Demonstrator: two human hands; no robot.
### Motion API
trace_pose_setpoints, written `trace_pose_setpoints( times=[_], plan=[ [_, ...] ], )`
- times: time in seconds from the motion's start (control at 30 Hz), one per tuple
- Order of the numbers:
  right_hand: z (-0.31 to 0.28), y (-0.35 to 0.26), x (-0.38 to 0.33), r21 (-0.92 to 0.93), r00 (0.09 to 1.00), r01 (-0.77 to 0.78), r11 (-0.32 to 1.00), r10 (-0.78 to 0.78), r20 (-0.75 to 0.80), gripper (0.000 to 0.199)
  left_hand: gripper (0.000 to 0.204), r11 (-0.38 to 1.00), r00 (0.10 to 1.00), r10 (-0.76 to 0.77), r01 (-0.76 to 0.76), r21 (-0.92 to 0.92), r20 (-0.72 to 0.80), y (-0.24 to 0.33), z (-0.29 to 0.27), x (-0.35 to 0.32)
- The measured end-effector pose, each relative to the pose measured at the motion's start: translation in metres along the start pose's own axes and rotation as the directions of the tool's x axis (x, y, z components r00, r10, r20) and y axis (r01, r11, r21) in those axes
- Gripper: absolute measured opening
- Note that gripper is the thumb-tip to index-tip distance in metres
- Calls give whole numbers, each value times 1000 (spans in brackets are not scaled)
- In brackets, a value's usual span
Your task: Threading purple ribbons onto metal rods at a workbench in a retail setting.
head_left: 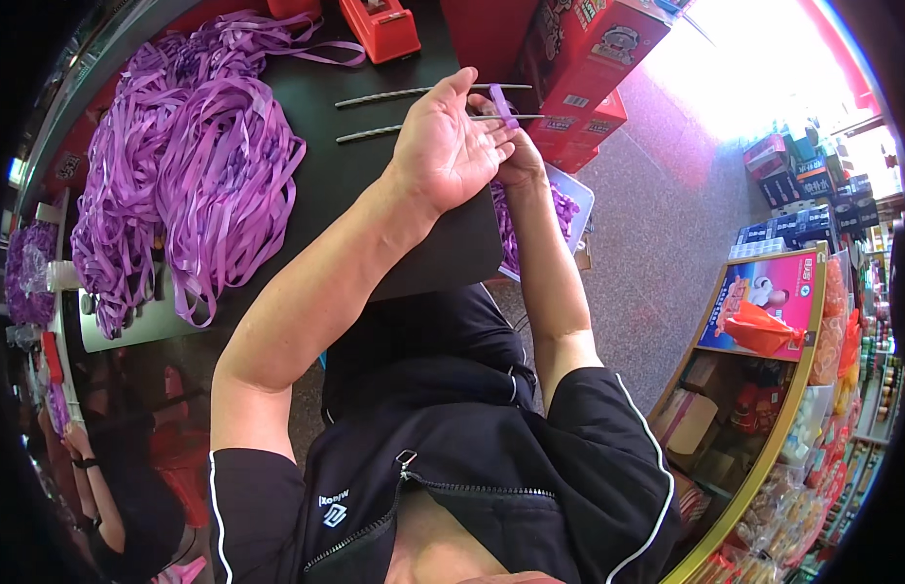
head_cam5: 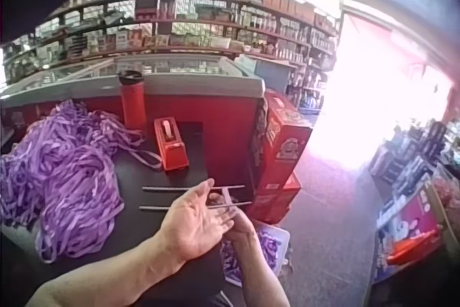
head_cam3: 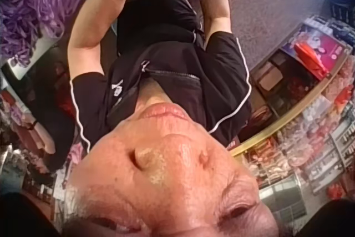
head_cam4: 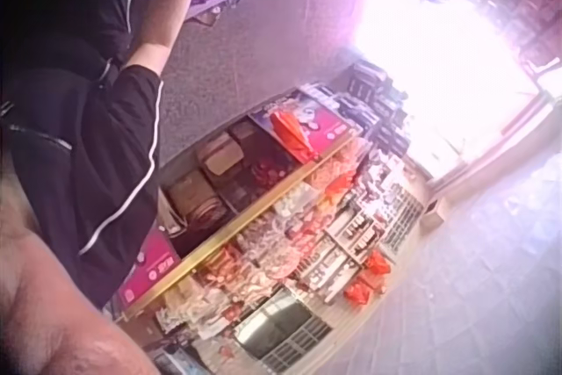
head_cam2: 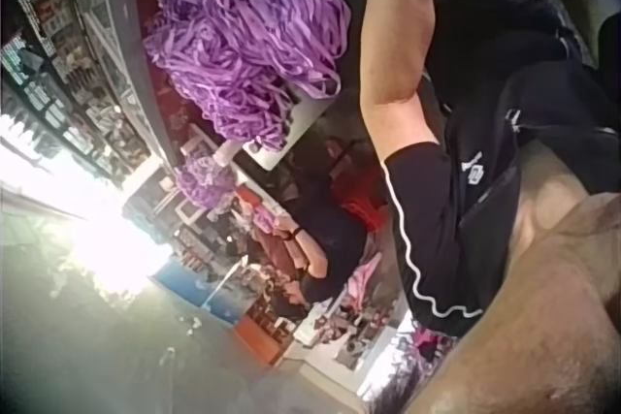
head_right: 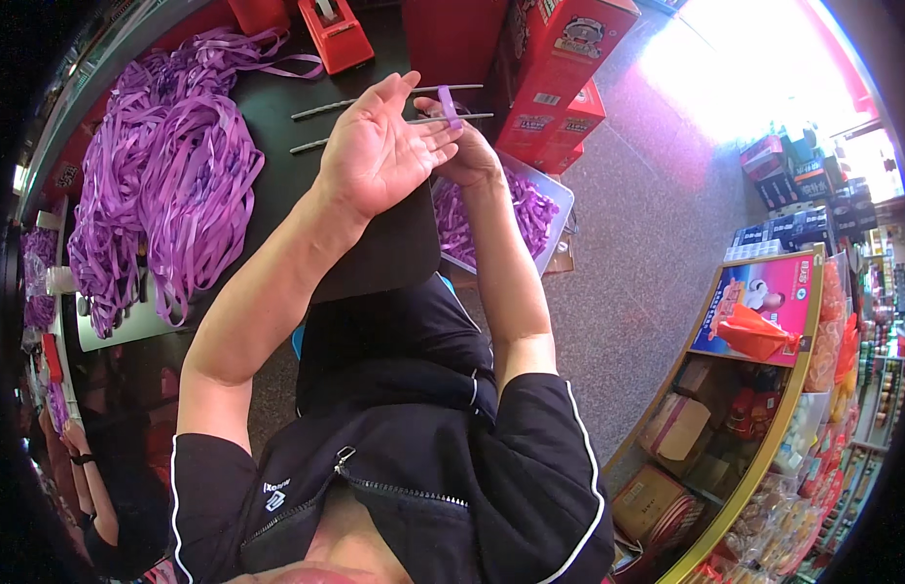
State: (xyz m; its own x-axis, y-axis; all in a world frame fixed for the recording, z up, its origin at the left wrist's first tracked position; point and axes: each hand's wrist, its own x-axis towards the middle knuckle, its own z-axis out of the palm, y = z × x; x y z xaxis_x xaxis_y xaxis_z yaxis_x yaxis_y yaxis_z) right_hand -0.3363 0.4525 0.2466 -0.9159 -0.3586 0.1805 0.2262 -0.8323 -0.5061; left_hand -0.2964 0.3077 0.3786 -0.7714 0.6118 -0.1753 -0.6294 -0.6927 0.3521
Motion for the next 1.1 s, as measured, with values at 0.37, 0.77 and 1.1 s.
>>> trace_pose_setpoints(
  times=[0.37,0.77,1.1],
  plan=[
    [-10,-5,2,40,1000,-19,999,18,19,23,73,1000,1000,6,-6,17,19,0,0,0],
    [-2,-56,-4,-51,953,-297,954,292,-78,29,71,998,999,-5,2,57,44,1,-1,-2],
    [-4,-76,-4,-179,941,-319,931,289,-176,20,70,999,998,-21,20,31,52,2,-2,0]
  ],
)
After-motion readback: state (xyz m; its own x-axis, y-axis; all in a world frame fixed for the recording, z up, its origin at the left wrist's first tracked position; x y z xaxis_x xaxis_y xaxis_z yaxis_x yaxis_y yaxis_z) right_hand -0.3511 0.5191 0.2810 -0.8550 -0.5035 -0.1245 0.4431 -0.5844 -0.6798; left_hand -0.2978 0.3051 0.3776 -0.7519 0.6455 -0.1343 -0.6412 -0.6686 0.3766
